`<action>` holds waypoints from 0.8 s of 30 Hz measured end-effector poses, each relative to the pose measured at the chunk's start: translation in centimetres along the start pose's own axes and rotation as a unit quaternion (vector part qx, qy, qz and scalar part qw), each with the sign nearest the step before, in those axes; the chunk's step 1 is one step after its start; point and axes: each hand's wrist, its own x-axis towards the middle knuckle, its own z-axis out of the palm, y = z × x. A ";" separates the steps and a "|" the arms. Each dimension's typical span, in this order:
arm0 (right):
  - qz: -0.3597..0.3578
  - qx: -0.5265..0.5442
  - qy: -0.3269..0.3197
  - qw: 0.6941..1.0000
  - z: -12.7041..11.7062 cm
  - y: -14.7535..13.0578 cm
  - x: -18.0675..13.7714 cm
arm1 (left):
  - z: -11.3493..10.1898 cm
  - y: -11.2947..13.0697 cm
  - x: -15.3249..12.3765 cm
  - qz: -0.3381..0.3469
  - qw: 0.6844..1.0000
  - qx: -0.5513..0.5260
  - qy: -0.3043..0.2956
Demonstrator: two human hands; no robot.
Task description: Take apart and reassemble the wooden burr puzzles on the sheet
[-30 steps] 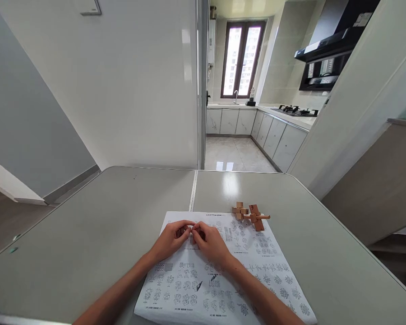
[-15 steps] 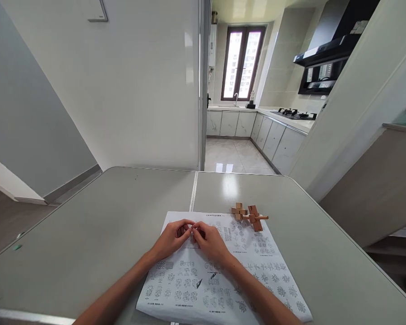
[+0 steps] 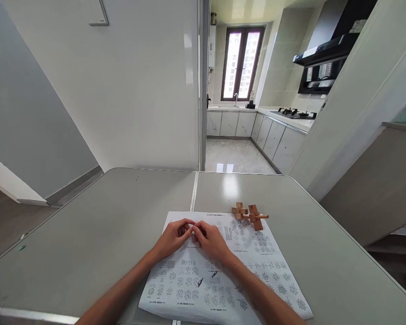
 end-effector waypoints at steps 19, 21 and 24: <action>-0.071 -0.248 0.437 0.862 -13.0 1.8 1.1 | 0.0 -0.1 0.1 -0.013 1.000 -0.013 0.004; -0.072 -0.247 0.456 0.852 -14.0 2.2 1.0 | 0.0 -0.1 0.1 -0.012 1.000 -0.013 0.003; -0.064 -0.261 0.466 0.843 -14.6 2.5 0.9 | -0.1 -0.1 0.0 -0.010 1.000 -0.011 0.005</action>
